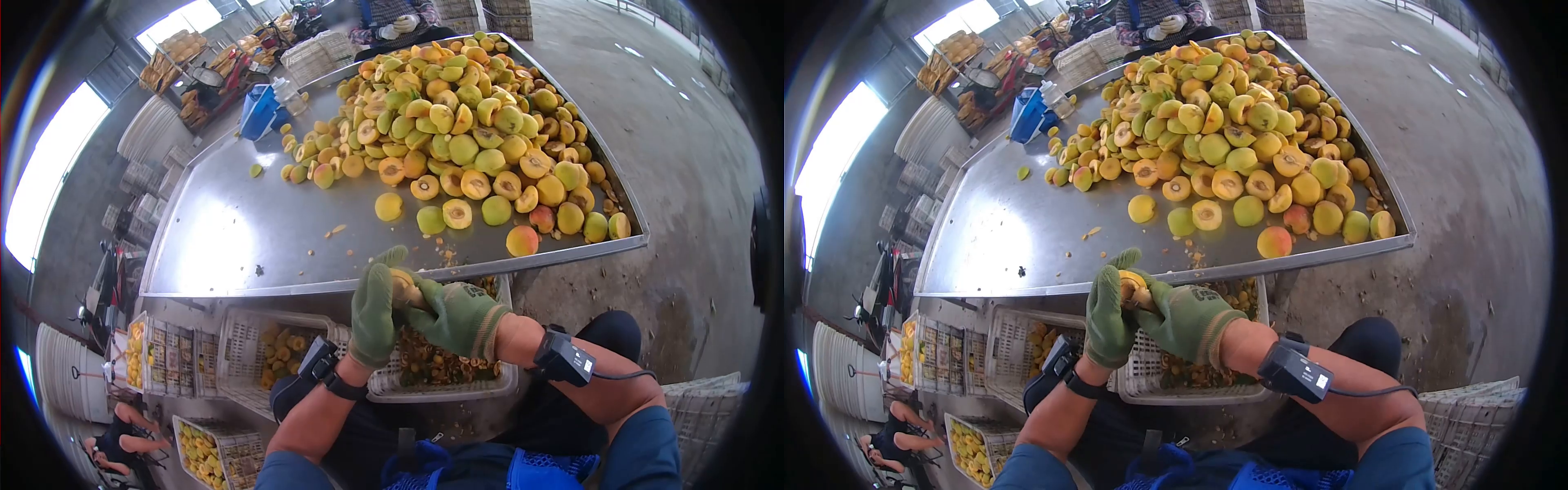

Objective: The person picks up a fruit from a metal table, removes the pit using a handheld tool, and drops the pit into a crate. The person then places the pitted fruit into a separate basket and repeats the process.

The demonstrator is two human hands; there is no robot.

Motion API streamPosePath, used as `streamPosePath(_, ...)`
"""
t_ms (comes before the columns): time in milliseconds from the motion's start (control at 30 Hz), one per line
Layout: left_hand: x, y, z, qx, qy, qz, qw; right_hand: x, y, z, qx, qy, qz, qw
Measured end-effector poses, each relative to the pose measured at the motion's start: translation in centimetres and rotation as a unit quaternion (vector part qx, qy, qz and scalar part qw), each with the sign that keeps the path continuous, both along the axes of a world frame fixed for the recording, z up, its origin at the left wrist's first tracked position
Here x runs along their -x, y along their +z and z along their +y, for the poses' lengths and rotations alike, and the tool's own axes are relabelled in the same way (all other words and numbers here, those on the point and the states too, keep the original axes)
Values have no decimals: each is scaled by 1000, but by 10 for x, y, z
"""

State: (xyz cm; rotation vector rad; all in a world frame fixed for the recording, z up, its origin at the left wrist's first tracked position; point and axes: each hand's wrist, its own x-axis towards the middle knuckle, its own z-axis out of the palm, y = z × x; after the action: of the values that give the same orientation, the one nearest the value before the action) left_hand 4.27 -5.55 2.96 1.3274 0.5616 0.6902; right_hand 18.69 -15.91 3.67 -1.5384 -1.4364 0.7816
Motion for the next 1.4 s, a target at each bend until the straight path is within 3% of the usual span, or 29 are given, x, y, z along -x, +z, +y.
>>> streamPosePath(233,1,-3,-3,-69,44,6,997,6,4,1,71,14,-14,997)
streamPosePath(333,6,-10,4,-124,41,-2,992,8,0,4,63,69,75,993)
streamPosePath(533,10,-8,1,-139,37,-33,989,10,8,3,211,112,200,950)
streamPosePath(633,10,-13,4,-199,57,-2,978,10,8,3,200,102,198,954)
streamPosePath(733,7,-16,2,-157,61,-1,986,12,-3,3,71,59,67,993)
streamPosePath(833,5,-13,-3,-127,70,-1,989,10,1,3,100,79,88,988)
streamPosePath(933,7,-16,1,-191,78,-6,979,3,18,2,215,123,210,946)
streamPosePath(1033,5,-11,0,-179,71,17,981,3,20,-1,158,102,129,974)
streamPosePath(1133,7,-12,0,-194,62,29,979,2,7,3,102,133,127,978)
streamPosePath(1233,11,1,-7,-207,49,18,977,-11,41,-3,327,162,237,900)
streamPosePath(1333,12,1,-6,-220,50,15,974,-11,37,0,316,177,212,908)
streamPosePath(1400,11,-10,1,-225,48,40,972,-3,1,5,150,145,127,970)
